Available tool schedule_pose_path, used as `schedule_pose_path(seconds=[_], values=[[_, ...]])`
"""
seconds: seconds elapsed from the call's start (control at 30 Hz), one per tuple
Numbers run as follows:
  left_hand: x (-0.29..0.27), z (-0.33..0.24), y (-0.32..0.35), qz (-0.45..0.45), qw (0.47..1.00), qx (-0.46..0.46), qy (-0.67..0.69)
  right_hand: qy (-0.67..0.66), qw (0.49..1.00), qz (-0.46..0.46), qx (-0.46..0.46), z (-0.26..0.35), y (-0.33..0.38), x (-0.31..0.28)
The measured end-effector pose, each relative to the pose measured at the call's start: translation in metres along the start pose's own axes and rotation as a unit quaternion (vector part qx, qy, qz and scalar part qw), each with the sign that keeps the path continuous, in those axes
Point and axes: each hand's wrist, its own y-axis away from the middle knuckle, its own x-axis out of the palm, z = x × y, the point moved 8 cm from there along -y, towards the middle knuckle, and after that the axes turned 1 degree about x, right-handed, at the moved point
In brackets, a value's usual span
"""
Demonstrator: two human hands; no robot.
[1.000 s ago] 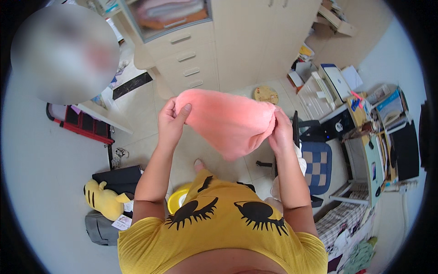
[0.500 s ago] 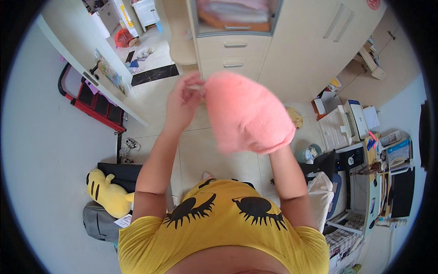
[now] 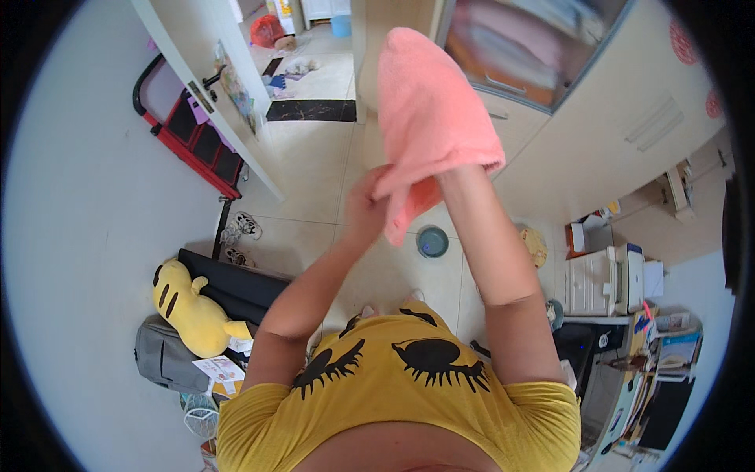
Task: The person folds several pieces of clothing, including a patterned garment, a purple towel, a peach towel, a white shirt, and a pink towel. They fold each item by hand and place them on a chair or hang them on a rack in the bathroom.
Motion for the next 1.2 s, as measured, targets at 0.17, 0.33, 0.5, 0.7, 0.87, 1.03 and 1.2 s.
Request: schedule_pose_path(seconds=[0.17, 0.33, 0.5, 0.7, 0.87, 1.03, 1.2], values=[[-0.080, 0.040, -0.072, -0.038, 0.975, -0.070, 0.208, 0.027, 0.998, 0.054, -0.006, -0.032, -0.055, 0.042], [-0.103, 0.029, -0.147, -0.093, 0.934, -0.099, 0.330, -0.017, 0.984, 0.179, -0.014, -0.086, -0.096, 0.117], [-0.120, 0.036, -0.213, -0.088, 0.960, -0.104, 0.244, -0.066, 0.973, 0.213, -0.054, -0.089, -0.136, 0.151], [-0.149, 0.041, -0.267, -0.136, 0.980, -0.070, 0.128, -0.135, 0.973, 0.166, -0.086, -0.094, -0.187, 0.189], [-0.185, 0.059, -0.284, -0.200, 0.970, -0.091, 0.105, -0.197, 0.964, 0.155, -0.093, -0.087, -0.209, 0.228], [-0.226, 0.091, -0.318, -0.215, 0.969, -0.092, 0.079, -0.259, 0.950, 0.159, -0.077, -0.074, -0.243, 0.277], [-0.236, 0.114, -0.335, -0.140, 0.989, -0.055, 0.008, -0.384, 0.903, 0.193, -0.014, -0.052, -0.275, 0.344]])
